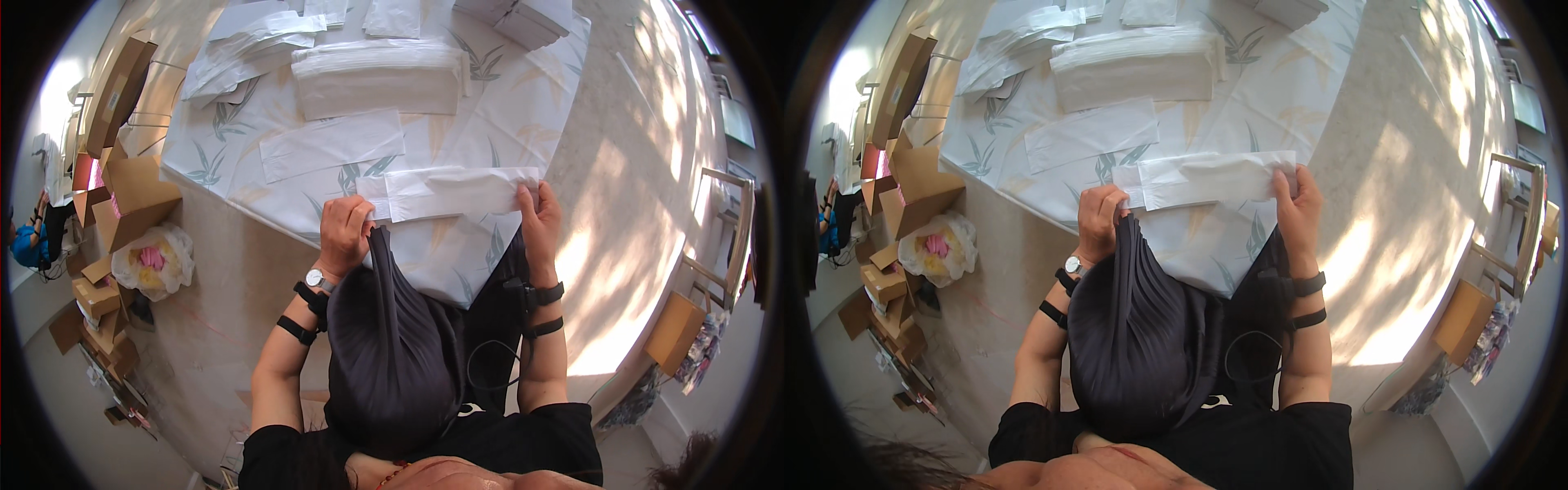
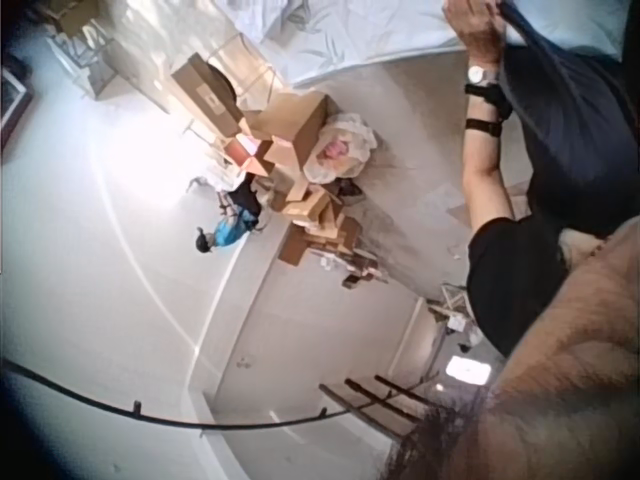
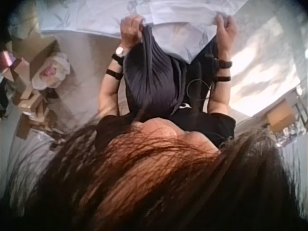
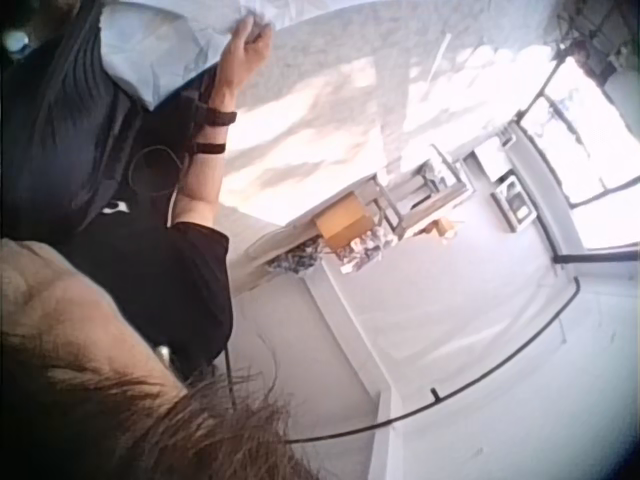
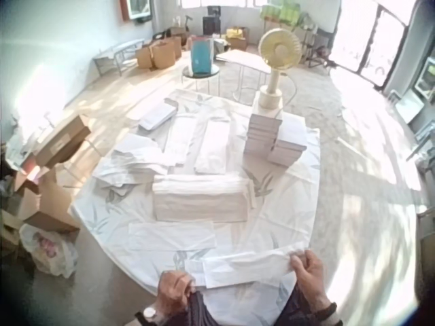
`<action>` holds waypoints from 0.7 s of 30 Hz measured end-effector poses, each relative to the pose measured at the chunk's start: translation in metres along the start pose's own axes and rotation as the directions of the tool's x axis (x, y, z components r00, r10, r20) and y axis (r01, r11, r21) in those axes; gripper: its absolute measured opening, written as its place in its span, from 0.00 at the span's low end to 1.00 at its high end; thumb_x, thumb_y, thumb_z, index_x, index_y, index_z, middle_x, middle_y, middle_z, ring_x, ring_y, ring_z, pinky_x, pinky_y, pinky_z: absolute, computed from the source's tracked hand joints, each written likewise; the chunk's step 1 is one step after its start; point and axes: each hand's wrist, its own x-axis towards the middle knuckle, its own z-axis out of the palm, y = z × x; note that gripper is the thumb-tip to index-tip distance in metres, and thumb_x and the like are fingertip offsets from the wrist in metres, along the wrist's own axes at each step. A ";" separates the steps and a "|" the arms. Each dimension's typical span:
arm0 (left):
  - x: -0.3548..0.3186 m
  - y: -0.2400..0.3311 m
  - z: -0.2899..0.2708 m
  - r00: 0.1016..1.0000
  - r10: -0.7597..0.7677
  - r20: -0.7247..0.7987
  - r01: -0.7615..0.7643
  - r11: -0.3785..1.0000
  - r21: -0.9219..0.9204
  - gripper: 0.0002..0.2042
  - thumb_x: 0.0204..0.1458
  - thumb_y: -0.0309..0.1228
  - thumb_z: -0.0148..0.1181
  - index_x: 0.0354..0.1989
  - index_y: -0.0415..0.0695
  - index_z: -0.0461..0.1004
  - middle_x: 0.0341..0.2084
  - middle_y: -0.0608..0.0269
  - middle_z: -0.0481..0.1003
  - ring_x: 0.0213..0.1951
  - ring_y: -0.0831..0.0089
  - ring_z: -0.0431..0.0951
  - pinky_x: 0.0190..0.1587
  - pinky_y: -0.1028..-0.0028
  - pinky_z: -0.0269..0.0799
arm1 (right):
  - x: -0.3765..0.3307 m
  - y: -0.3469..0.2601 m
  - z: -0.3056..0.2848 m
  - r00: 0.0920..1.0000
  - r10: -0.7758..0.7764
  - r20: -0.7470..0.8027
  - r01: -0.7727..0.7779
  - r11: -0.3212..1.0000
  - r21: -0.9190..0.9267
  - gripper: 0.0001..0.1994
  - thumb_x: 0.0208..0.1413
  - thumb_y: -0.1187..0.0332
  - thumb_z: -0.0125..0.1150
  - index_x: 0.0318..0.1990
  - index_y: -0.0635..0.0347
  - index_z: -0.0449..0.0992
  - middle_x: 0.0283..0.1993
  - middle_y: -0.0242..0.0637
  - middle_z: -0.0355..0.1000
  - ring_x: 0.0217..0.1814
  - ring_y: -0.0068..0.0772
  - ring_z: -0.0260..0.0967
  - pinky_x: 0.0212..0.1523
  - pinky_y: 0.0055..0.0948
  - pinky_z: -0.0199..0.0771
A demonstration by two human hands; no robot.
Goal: Folding white paper or fabric strips into small rectangles on a table.
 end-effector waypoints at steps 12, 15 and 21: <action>0.001 0.000 0.001 1.000 0.003 0.009 -0.003 1.000 -0.017 0.17 0.47 0.21 0.68 0.48 0.42 0.79 0.44 0.54 0.78 0.45 0.52 0.78 0.49 0.57 0.73 | -0.018 -0.038 0.058 0.895 -0.438 0.082 0.419 0.764 -0.492 0.18 0.58 0.82 0.68 0.55 0.61 0.78 0.53 0.48 0.76 0.57 0.56 0.74 0.59 0.47 0.76; 0.000 -0.001 0.002 1.000 0.002 0.015 -0.002 1.000 -0.006 0.17 0.47 0.21 0.68 0.48 0.42 0.79 0.45 0.54 0.78 0.45 0.52 0.78 0.49 0.57 0.74 | -0.029 -0.048 0.105 0.800 -0.497 0.335 0.583 0.777 -0.239 0.15 0.55 0.84 0.65 0.50 0.63 0.78 0.50 0.45 0.76 0.54 0.52 0.75 0.55 0.45 0.77; 0.002 0.002 0.001 1.000 -0.016 0.025 0.017 1.000 -0.025 0.17 0.48 0.20 0.70 0.48 0.42 0.78 0.46 0.53 0.77 0.45 0.51 0.78 0.47 0.58 0.76 | -0.030 -0.022 0.140 0.763 -0.450 0.464 0.601 0.758 -0.253 0.14 0.60 0.78 0.62 0.52 0.62 0.79 0.50 0.44 0.76 0.54 0.50 0.73 0.57 0.44 0.76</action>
